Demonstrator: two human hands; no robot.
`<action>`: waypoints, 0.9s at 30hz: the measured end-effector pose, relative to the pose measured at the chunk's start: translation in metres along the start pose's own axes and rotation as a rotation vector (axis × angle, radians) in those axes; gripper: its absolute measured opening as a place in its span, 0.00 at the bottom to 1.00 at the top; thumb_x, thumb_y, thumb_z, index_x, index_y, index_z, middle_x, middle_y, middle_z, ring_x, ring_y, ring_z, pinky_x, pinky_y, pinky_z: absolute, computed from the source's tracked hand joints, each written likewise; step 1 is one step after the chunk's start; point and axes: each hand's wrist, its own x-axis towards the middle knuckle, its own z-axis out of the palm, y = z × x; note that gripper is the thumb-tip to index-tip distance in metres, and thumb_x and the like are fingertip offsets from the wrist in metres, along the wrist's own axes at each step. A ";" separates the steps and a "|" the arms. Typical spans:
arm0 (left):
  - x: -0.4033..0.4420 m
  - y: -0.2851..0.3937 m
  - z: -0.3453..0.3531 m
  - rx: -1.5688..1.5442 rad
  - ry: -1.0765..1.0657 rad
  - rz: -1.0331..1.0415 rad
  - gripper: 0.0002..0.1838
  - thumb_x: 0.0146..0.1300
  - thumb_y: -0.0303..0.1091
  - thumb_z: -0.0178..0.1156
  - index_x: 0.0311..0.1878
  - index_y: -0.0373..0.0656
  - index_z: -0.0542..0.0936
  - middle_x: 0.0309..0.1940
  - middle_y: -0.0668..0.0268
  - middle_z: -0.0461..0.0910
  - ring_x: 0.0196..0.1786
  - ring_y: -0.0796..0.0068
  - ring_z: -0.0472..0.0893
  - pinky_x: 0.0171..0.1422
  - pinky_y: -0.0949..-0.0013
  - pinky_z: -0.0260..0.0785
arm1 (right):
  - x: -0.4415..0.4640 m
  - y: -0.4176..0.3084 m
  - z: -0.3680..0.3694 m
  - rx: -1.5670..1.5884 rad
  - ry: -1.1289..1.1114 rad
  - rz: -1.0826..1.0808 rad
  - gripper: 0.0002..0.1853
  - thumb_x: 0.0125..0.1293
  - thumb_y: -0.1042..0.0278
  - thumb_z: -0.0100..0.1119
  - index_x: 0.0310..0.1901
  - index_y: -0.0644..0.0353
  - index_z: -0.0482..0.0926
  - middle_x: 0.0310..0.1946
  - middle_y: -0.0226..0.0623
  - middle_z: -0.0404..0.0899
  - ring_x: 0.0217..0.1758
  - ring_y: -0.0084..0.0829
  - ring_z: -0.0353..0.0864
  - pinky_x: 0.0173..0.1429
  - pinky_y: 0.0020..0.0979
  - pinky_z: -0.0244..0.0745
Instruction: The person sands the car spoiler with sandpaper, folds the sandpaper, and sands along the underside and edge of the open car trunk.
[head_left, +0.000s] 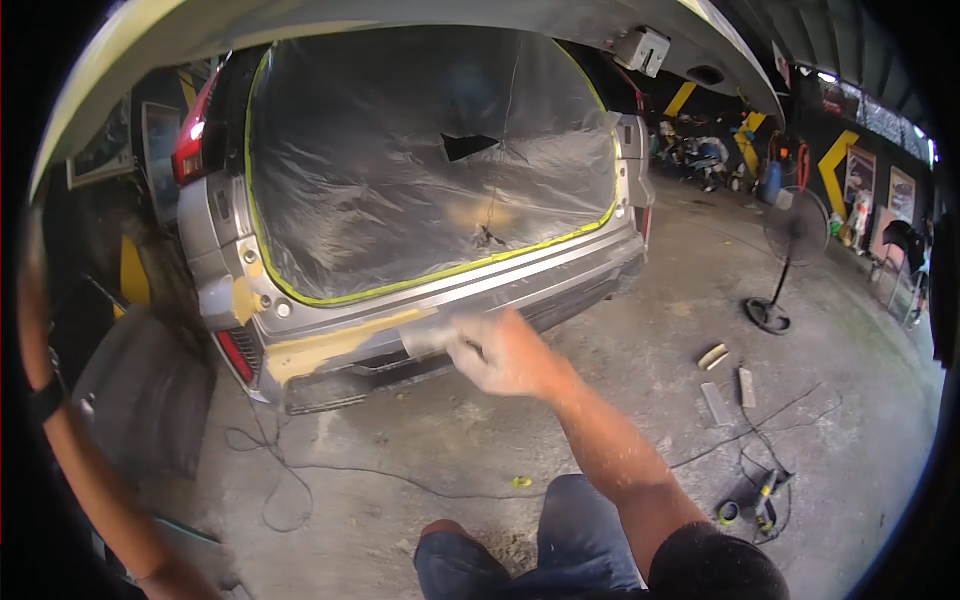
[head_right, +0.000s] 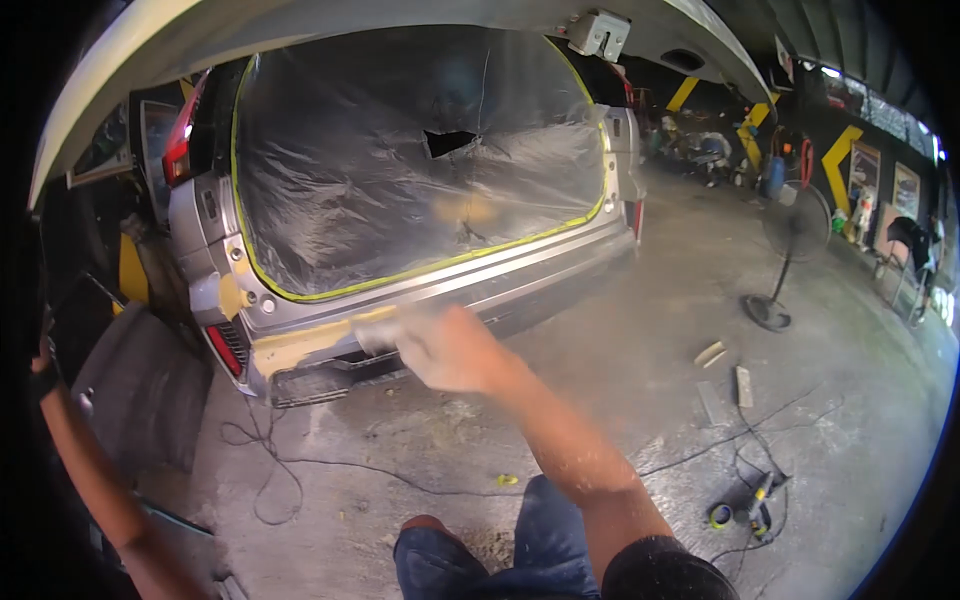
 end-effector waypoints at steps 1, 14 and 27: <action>-0.012 -0.001 -0.004 0.013 -0.005 0.026 0.20 0.65 0.20 0.57 0.61 0.36 0.81 0.56 0.52 0.84 0.51 0.56 0.86 0.50 0.62 0.77 | -0.020 0.018 0.015 0.035 -0.053 0.031 0.15 0.64 0.73 0.56 0.50 0.53 0.85 0.36 0.44 0.85 0.37 0.44 0.85 0.46 0.39 0.79; -0.153 0.323 0.018 -1.404 -0.659 -0.740 0.13 0.57 0.27 0.67 0.46 0.39 0.83 0.38 0.57 0.86 0.43 0.63 0.86 0.48 0.62 0.76 | -0.081 -0.007 0.001 0.468 -0.392 0.227 0.12 0.71 0.62 0.59 0.49 0.58 0.85 0.43 0.46 0.87 0.42 0.46 0.85 0.50 0.40 0.77; -0.228 0.463 0.024 -1.860 -0.801 -1.022 0.09 0.67 0.26 0.58 0.41 0.27 0.80 0.28 0.59 0.84 0.27 0.73 0.84 0.33 0.72 0.75 | -0.134 -0.003 -0.016 -0.071 -0.573 0.433 0.13 0.63 0.66 0.61 0.48 0.56 0.84 0.29 0.50 0.83 0.35 0.51 0.84 0.41 0.48 0.77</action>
